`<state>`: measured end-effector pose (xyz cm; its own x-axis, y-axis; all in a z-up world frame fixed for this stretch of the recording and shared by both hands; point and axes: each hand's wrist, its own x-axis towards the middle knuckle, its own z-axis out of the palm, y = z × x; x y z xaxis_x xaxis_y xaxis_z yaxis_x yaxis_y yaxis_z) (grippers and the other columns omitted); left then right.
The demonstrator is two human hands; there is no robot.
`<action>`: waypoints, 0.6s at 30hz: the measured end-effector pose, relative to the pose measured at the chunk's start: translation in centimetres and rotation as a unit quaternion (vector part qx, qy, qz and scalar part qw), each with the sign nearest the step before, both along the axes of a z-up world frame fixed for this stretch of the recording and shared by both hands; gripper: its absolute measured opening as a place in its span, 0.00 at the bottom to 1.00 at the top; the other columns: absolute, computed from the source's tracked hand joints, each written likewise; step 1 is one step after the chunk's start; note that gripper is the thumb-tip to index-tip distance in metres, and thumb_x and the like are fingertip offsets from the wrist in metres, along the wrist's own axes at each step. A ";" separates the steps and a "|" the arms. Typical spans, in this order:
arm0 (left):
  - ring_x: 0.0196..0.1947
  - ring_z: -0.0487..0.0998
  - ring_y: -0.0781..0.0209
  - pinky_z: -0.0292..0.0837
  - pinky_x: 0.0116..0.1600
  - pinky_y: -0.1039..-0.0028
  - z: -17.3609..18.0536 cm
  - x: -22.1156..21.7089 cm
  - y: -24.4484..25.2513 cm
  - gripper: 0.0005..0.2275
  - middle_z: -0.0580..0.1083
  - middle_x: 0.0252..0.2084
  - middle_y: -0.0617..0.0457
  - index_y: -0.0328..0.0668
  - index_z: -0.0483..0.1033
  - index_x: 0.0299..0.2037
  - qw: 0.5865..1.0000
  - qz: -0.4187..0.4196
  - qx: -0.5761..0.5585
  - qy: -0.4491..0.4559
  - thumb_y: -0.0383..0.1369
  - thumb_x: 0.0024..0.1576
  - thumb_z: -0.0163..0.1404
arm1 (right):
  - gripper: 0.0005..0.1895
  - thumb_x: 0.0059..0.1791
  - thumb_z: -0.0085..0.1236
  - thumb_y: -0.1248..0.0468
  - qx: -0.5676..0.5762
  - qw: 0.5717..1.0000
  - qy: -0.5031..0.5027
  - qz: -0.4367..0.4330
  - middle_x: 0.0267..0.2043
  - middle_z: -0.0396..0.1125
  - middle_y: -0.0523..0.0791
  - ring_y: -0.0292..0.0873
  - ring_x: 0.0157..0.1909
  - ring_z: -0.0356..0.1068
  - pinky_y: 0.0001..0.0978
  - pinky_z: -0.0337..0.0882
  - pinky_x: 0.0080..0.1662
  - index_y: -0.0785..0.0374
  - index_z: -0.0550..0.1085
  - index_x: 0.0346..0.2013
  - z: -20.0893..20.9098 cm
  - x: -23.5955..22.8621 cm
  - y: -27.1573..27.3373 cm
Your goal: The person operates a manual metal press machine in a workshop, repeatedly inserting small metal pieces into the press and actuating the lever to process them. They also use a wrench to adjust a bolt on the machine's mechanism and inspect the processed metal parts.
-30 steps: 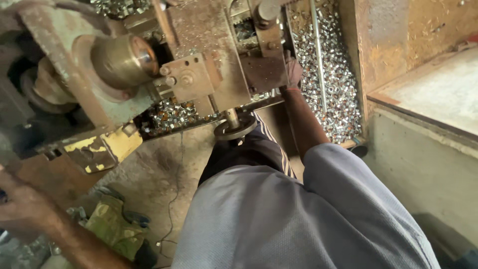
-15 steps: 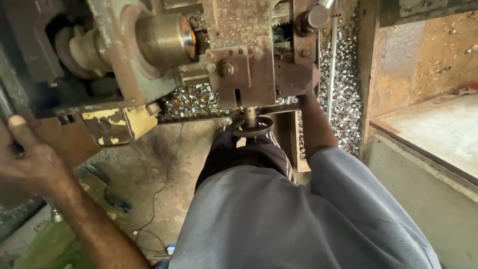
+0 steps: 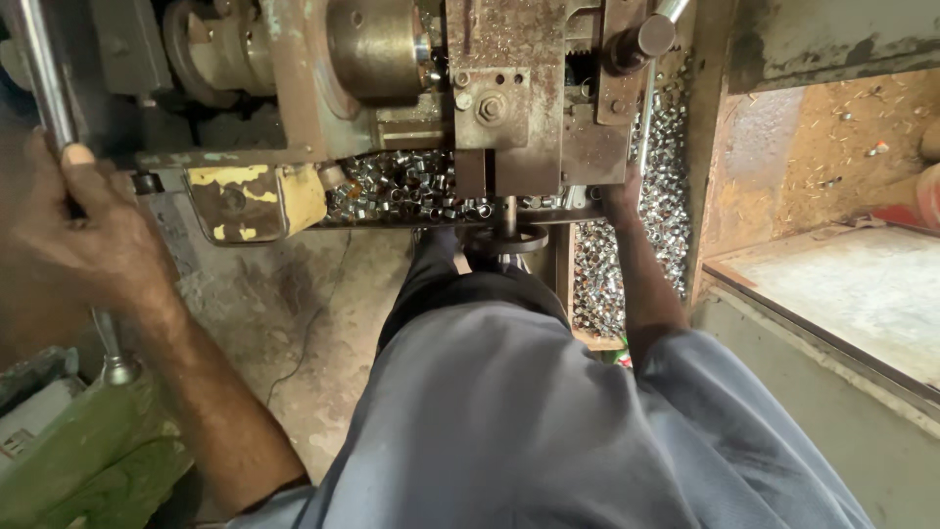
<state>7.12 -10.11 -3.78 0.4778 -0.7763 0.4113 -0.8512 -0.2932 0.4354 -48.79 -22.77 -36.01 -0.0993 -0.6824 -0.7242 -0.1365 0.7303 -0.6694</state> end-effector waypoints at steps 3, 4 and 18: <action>0.30 0.83 0.62 0.73 0.33 0.71 1.0 -1.2 -0.6 0.11 0.82 0.35 0.45 0.33 0.81 0.60 0.999 0.050 -0.002 -0.015 0.30 0.72 0.52 | 0.10 0.53 0.53 0.62 -0.043 0.998 0.001 -0.046 0.29 0.74 0.49 0.38 0.21 0.72 0.30 0.68 0.21 0.68 0.76 0.36 2.2 -0.7 3.3; 0.31 0.83 0.62 0.74 0.33 0.71 1.2 -1.2 -0.6 0.11 0.83 0.37 0.45 0.33 0.81 0.60 0.999 0.038 -0.006 -0.028 0.30 0.72 0.53 | 0.10 0.53 0.53 0.63 -0.060 0.996 -0.011 -0.060 0.30 0.73 0.50 0.37 0.22 0.72 0.29 0.66 0.21 0.69 0.76 0.36 3.2 -0.7 4.6; 0.43 0.86 0.50 0.84 0.45 0.62 -1.5 2.7 -1.0 0.10 0.81 0.48 0.40 0.25 0.78 0.52 0.952 -0.039 -0.276 0.130 0.27 0.64 0.58 | 0.12 0.56 0.59 0.60 -0.248 0.945 0.004 -0.212 0.22 0.65 0.41 0.30 0.19 0.59 0.23 0.55 0.21 0.64 0.70 0.33 24.0 4.3 15.7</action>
<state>9.80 -11.16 -5.26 0.5688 -0.5137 0.6423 -0.7033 0.1012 0.7037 -44.44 -7.06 -12.01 -0.4440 -0.8359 -0.3226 0.0902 0.3165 -0.9443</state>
